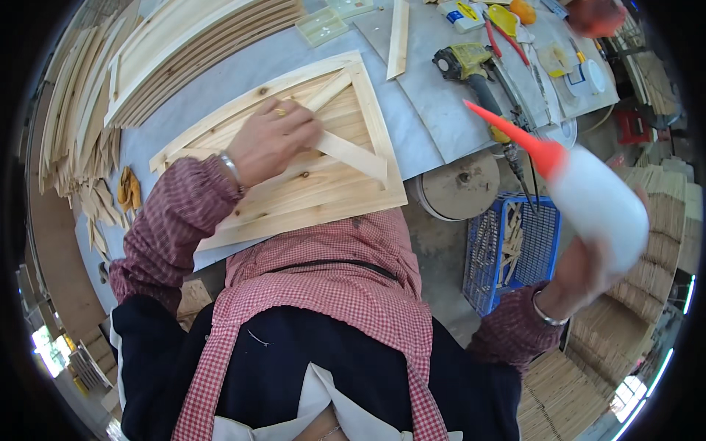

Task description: Assembling decorative wooden panels by gluing and nailing cross-braces onto baseboards.

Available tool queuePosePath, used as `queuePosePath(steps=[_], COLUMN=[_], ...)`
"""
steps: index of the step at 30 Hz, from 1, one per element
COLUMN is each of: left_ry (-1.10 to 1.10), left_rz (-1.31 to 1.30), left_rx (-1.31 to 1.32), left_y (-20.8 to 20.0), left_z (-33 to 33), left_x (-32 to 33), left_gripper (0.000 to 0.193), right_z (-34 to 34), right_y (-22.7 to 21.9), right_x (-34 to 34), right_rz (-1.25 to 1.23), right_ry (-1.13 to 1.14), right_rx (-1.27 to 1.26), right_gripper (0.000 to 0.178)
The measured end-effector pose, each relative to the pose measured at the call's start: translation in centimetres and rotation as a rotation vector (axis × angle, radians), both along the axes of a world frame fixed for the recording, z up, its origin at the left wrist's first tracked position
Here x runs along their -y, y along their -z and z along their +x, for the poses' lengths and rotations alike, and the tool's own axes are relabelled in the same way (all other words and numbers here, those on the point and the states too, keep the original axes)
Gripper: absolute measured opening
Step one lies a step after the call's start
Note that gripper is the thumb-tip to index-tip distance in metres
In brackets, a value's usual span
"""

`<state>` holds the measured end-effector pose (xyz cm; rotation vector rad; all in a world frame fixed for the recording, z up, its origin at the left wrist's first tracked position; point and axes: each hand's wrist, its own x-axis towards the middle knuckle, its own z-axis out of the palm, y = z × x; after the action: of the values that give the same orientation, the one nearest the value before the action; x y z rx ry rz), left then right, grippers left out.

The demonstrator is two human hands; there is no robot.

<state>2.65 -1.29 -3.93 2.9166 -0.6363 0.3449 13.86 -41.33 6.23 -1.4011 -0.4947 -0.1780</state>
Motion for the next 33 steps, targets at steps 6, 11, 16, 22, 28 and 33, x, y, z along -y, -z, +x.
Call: queuePosePath(steps=[6, 11, 16, 22, 28, 33], left_ry=[-0.39, -0.481, -0.263, -0.224, -0.245, -0.316], left_rz=[-0.97, -2.204, -2.556, -2.653, -2.655, -2.638], left_rx=[-0.187, -0.26, -0.335, -0.365, -0.363, -0.406], left_y=[-2.2, -1.9, -1.3, -1.3, -1.7, -2.1], left_z=[-2.4, 0.3, 1.4, 1.5, 1.3, 1.1], left_x=[0.3, 4.8, 6.4, 6.8, 7.0, 6.7], left_gripper=[0.041, 0.04, 0.035, 0.029, 0.029, 0.03], right_z=[-0.1, -2.3, -4.7, -5.8, -5.9, -6.4], right_y=[0.1, 3.2, 3.8, 3.4, 3.5, 3.1], right_x=[-5.1, -8.0, -10.4, -10.9, -11.1, -11.3], right_rz=[-0.308, 0.022, 0.073, 0.011, -0.01, -0.031], right_ry=[0.318, 0.085, -0.045, -0.045, -0.052, -0.053], right_rx=[0.186, -0.144, -0.241, -0.244, -0.241, -0.219], right_gripper=[0.065, 0.068, 0.07, 0.072, 0.072, 0.073])
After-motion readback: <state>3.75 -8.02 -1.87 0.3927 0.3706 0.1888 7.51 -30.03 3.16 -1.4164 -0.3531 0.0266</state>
